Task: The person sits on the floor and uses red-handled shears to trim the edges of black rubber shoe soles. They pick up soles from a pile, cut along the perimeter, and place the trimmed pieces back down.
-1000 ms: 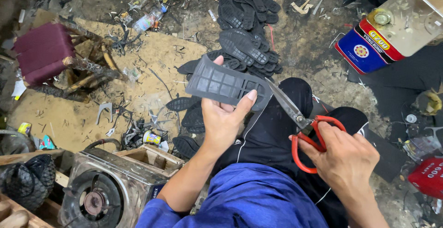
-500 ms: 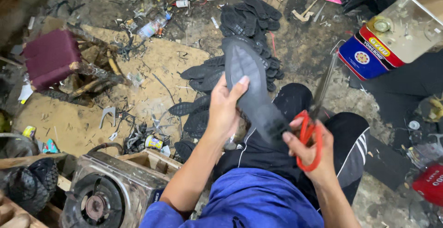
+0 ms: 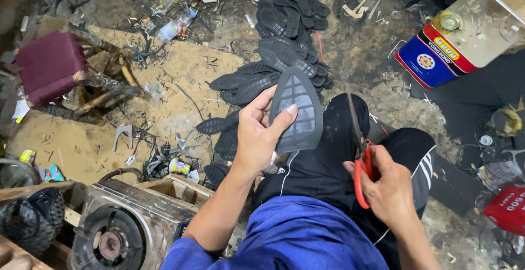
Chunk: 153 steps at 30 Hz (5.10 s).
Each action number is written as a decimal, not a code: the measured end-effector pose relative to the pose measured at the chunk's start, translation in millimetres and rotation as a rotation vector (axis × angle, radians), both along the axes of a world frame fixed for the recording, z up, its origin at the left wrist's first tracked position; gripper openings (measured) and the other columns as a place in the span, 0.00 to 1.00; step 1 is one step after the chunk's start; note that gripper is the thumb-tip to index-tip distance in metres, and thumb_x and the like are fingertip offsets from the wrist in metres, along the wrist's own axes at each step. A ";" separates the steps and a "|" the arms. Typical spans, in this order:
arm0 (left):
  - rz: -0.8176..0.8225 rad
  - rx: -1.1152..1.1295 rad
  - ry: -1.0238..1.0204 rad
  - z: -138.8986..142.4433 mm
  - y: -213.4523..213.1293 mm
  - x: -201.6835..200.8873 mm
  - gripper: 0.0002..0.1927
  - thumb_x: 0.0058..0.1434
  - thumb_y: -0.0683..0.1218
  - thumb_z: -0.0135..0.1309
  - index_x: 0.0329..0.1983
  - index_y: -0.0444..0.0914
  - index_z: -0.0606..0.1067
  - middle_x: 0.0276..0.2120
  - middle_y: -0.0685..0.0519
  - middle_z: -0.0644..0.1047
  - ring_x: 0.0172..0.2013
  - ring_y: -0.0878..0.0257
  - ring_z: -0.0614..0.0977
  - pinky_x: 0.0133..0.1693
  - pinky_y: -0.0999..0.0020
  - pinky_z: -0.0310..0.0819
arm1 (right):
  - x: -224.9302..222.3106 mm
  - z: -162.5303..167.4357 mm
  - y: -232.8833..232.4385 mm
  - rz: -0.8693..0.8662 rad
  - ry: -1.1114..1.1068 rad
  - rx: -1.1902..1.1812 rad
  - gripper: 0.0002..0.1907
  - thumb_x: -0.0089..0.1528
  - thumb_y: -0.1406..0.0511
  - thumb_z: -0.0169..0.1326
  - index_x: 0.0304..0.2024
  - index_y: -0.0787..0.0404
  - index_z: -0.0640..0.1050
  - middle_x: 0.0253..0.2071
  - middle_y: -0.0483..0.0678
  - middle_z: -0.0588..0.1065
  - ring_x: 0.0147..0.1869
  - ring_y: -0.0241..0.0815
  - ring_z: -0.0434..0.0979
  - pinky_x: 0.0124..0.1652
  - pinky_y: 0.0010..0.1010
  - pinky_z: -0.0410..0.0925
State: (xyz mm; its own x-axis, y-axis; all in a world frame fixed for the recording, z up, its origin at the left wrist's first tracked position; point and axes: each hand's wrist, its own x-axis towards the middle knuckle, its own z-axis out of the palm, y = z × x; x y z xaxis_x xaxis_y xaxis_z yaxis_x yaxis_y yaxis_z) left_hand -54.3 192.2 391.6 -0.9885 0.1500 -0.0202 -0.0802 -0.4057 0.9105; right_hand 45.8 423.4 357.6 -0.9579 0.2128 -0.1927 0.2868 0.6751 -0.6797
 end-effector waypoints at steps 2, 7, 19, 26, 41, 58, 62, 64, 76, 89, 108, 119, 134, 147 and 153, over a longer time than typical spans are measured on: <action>0.002 0.003 -0.006 2.1 -2.2 0.8 0.23 0.66 0.34 0.56 0.65 0.25 0.70 0.49 0.48 0.80 0.45 0.67 0.82 0.50 0.71 0.79 | -2.0 9.6 -0.7 0.040 0.042 0.122 0.23 0.57 0.54 0.65 0.44 0.63 0.76 0.22 0.53 0.75 0.24 0.52 0.76 0.28 0.39 0.67; -0.067 -0.026 -0.003 7.8 -6.1 6.4 0.24 0.66 0.35 0.57 0.66 0.26 0.70 0.49 0.48 0.81 0.45 0.68 0.82 0.50 0.73 0.78 | -10.3 23.2 -3.1 0.144 0.204 0.278 0.26 0.53 0.52 0.66 0.45 0.62 0.76 0.23 0.52 0.76 0.27 0.54 0.77 0.28 0.41 0.66; 0.253 -0.277 0.130 -29.0 -77.3 -20.5 0.20 0.66 0.35 0.58 0.61 0.27 0.73 0.49 0.50 0.80 0.47 0.68 0.81 0.51 0.73 0.77 | -0.7 -13.1 1.2 0.002 0.151 -0.167 0.11 0.63 0.64 0.60 0.44 0.64 0.77 0.28 0.47 0.79 0.30 0.35 0.78 0.32 0.30 0.68; 0.494 -0.297 0.051 -128.3 -131.9 -17.3 0.18 0.68 0.33 0.57 0.60 0.28 0.72 0.48 0.51 0.80 0.46 0.67 0.81 0.51 0.72 0.77 | 3.8 -53.1 -20.4 -0.034 0.000 -0.451 0.08 0.68 0.65 0.56 0.46 0.64 0.78 0.24 0.40 0.71 0.26 0.27 0.66 0.27 0.23 0.61; 0.530 -1.059 -0.508 -272.1 -208.8 96.6 0.34 0.56 0.38 0.64 0.67 0.36 0.68 0.52 0.43 0.80 0.52 0.53 0.82 0.55 0.63 0.74 | -14.0 -61.3 -28.7 0.067 -0.035 -0.649 0.12 0.71 0.63 0.52 0.49 0.67 0.75 0.24 0.40 0.68 0.25 0.28 0.66 0.28 0.21 0.62; 0.616 -0.723 -1.305 -350.1 -84.6 -28.2 0.48 0.56 0.53 0.69 0.71 0.40 0.52 0.63 0.34 0.68 0.61 0.40 0.73 0.63 0.53 0.66 | -9.6 -93.7 -64.0 -0.054 -0.051 -0.851 0.22 0.71 0.54 0.48 0.51 0.69 0.73 0.26 0.44 0.68 0.28 0.32 0.67 0.29 0.23 0.63; 0.768 -0.704 -1.518 -357.6 -78.0 -67.5 0.64 0.52 0.55 0.75 0.76 0.46 0.38 0.69 0.32 0.59 0.65 0.36 0.66 0.66 0.48 0.60 | -16.8 -103.3 -78.5 -0.136 -0.128 -0.838 0.23 0.71 0.54 0.49 0.49 0.69 0.74 0.25 0.44 0.68 0.27 0.32 0.67 0.28 0.23 0.63; 0.771 -0.663 -1.534 -355.2 -80.8 -76.8 0.62 0.53 0.54 0.74 0.76 0.45 0.40 0.68 0.31 0.59 0.65 0.35 0.66 0.65 0.47 0.61 | -17.2 -101.2 -84.3 -0.158 -0.131 -0.843 0.23 0.70 0.53 0.49 0.49 0.70 0.74 0.24 0.44 0.67 0.26 0.32 0.67 0.28 0.24 0.63; 0.770 -0.427 -1.178 -347.8 -80.4 -42.8 0.44 0.54 0.51 0.64 0.70 0.41 0.56 0.60 0.37 0.71 0.59 0.42 0.74 0.61 0.49 0.70 | -1.9 -94.6 -81.7 -0.142 -0.052 -0.875 0.20 0.73 0.56 0.45 0.48 0.69 0.74 0.24 0.44 0.67 0.26 0.31 0.66 0.28 0.23 0.63; 0.107 0.436 -0.403 -203.7 -51.8 -27.1 0.21 0.67 0.38 0.53 0.62 0.36 0.64 0.53 0.47 0.75 0.53 0.54 0.80 0.53 0.51 0.79 | 36.4 -79.1 -47.1 -0.142 0.022 -1.003 0.19 0.73 0.58 0.44 0.48 0.69 0.74 0.24 0.44 0.67 0.25 0.31 0.65 0.26 0.24 0.63; -0.106 0.109 -0.106 -75.8 3.2 -15.2 0.09 0.63 0.36 0.63 0.45 0.30 0.78 0.36 0.52 0.82 0.32 0.70 0.81 0.35 0.75 0.75 | 49.0 -19.2 38.4 0.161 0.031 0.037 0.26 0.50 0.56 0.65 0.46 0.62 0.76 0.27 0.52 0.72 0.30 0.53 0.73 0.33 0.39 0.67; -0.135 0.119 -0.034 -46.7 9.5 -12.4 0.06 0.66 0.32 0.61 0.45 0.27 0.78 0.37 0.49 0.82 0.36 0.66 0.82 0.40 0.71 0.78 | 26.3 9.0 34.1 0.263 0.125 0.029 0.31 0.48 0.52 0.65 0.48 0.64 0.76 0.31 0.54 0.75 0.35 0.57 0.76 0.35 0.41 0.68; -0.115 0.161 -0.109 -61.5 11.9 -8.3 0.09 0.59 0.34 0.62 0.43 0.29 0.78 0.39 0.51 0.82 0.38 0.68 0.83 0.43 0.73 0.79 | 20.6 2.7 31.0 0.223 0.037 0.007 0.29 0.48 0.49 0.65 0.45 0.58 0.78 0.22 0.49 0.76 0.22 0.50 0.76 0.27 0.37 0.68; -0.163 0.170 -0.147 -63.8 9.4 -0.9 0.07 0.65 0.34 0.61 0.45 0.28 0.79 0.36 0.50 0.82 0.33 0.69 0.80 0.36 0.75 0.74 | 18.6 2.7 29.2 0.208 -0.002 -0.061 0.25 0.51 0.52 0.65 0.41 0.61 0.77 0.20 0.53 0.71 0.21 0.51 0.73 0.27 0.37 0.66; -0.154 0.147 -0.145 -71.1 10.1 1.2 0.07 0.63 0.34 0.62 0.43 0.29 0.79 0.33 0.51 0.81 0.30 0.70 0.80 0.34 0.75 0.74 | 13.6 5.0 30.0 0.238 -0.002 -0.058 0.24 0.51 0.55 0.64 0.44 0.61 0.77 0.18 0.54 0.69 0.22 0.52 0.72 0.27 0.39 0.64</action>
State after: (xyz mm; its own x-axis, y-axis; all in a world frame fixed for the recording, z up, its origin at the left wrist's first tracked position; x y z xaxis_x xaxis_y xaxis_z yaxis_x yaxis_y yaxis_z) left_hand -53.1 202.3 320.5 -0.9420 0.3104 -0.1273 -0.2770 -0.5053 0.8173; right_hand 59.4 453.3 362.6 -0.9793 -0.0301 -0.2002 0.1260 0.6835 -0.7190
